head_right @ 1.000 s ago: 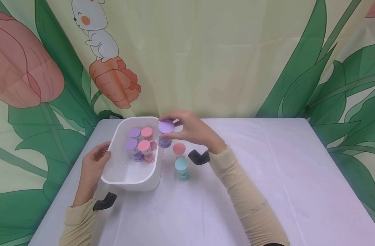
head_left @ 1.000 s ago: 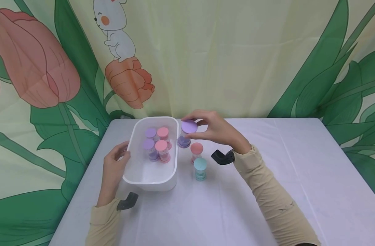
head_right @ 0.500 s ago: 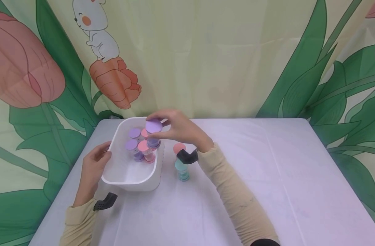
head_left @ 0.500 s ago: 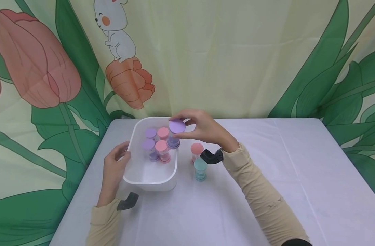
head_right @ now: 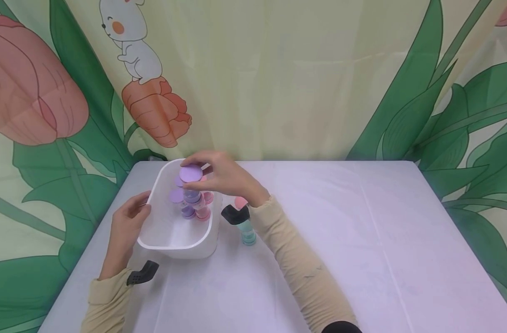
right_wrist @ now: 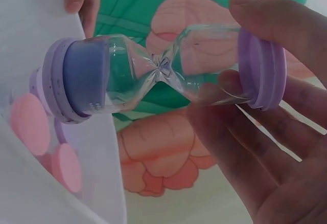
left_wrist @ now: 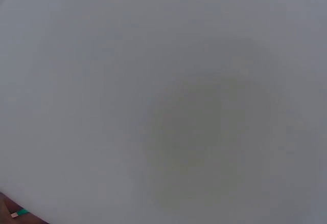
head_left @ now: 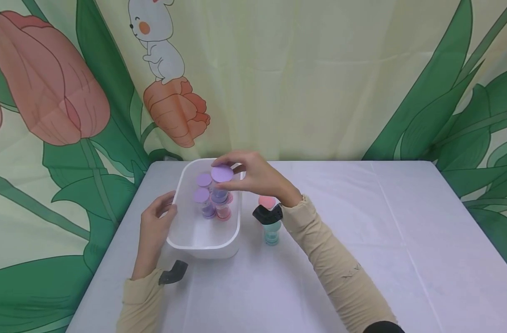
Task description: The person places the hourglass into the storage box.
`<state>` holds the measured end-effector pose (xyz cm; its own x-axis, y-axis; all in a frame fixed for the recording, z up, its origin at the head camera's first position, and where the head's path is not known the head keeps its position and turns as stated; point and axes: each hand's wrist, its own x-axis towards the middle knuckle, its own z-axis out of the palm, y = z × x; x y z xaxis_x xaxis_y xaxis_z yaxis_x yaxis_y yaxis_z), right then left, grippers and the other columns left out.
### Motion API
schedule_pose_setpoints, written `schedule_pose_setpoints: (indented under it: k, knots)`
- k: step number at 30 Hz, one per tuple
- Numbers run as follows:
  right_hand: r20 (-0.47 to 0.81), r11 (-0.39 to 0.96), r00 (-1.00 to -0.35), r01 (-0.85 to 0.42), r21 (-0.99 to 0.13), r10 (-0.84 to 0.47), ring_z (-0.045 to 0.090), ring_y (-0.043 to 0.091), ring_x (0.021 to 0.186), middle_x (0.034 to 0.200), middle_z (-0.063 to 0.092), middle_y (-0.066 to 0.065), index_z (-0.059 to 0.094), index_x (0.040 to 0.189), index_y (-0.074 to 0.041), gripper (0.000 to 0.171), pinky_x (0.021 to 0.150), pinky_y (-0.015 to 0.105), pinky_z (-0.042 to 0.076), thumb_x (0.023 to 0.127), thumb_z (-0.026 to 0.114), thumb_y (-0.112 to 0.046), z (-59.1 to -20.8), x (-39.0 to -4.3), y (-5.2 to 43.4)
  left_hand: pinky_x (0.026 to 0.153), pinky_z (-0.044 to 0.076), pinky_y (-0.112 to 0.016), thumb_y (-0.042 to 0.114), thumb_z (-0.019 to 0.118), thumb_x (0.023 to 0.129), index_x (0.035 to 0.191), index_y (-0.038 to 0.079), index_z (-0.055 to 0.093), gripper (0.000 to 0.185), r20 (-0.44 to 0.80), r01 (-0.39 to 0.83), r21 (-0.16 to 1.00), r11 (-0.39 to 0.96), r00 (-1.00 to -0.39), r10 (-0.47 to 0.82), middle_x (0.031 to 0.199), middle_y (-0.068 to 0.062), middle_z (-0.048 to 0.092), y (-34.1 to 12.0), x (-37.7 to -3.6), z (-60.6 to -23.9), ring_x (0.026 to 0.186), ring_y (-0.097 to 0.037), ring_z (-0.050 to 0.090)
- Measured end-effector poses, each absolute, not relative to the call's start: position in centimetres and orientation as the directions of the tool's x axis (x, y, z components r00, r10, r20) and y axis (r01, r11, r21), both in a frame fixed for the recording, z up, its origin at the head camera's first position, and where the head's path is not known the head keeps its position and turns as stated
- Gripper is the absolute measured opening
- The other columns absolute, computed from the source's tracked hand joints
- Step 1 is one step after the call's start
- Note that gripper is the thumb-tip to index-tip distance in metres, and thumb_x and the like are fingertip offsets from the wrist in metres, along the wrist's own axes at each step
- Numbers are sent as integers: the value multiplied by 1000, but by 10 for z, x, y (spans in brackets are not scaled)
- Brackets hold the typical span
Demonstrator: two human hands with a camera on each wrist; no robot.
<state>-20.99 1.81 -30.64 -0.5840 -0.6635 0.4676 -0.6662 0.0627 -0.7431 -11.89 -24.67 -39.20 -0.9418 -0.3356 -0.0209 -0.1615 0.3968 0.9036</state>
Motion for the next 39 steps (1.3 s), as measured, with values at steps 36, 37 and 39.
schedule_pose_setpoints:
  k: [36,37,39]
  knots:
    - [376,-5,-683,-479,-878,-626,63,11,86,97,71,4,71,104,-6,30,76,32,59,77,84,-11,-341,-215,-35,81,55,-25,28,52,100,141,21,56,42,-30,-160,908,388,-947,-319,138,-5,59,-248,-118,-390,119,-24,59]
    - [377,-6,-681,-480,-877,-628,63,11,86,97,71,4,71,103,-6,29,76,32,59,77,84,-11,-343,-215,-36,80,55,-23,27,52,100,141,20,56,42,-25,-156,906,393,-948,-318,138,-5,60,-248,-118,-391,119,-23,59]
    - [368,8,-679,-483,-876,-635,63,10,87,97,71,4,71,103,-6,29,75,30,59,77,84,-11,-345,-215,-38,80,54,-21,26,52,100,141,19,56,42,-18,-151,904,399,-948,-317,138,-6,60,-248,-119,-391,120,-22,58]
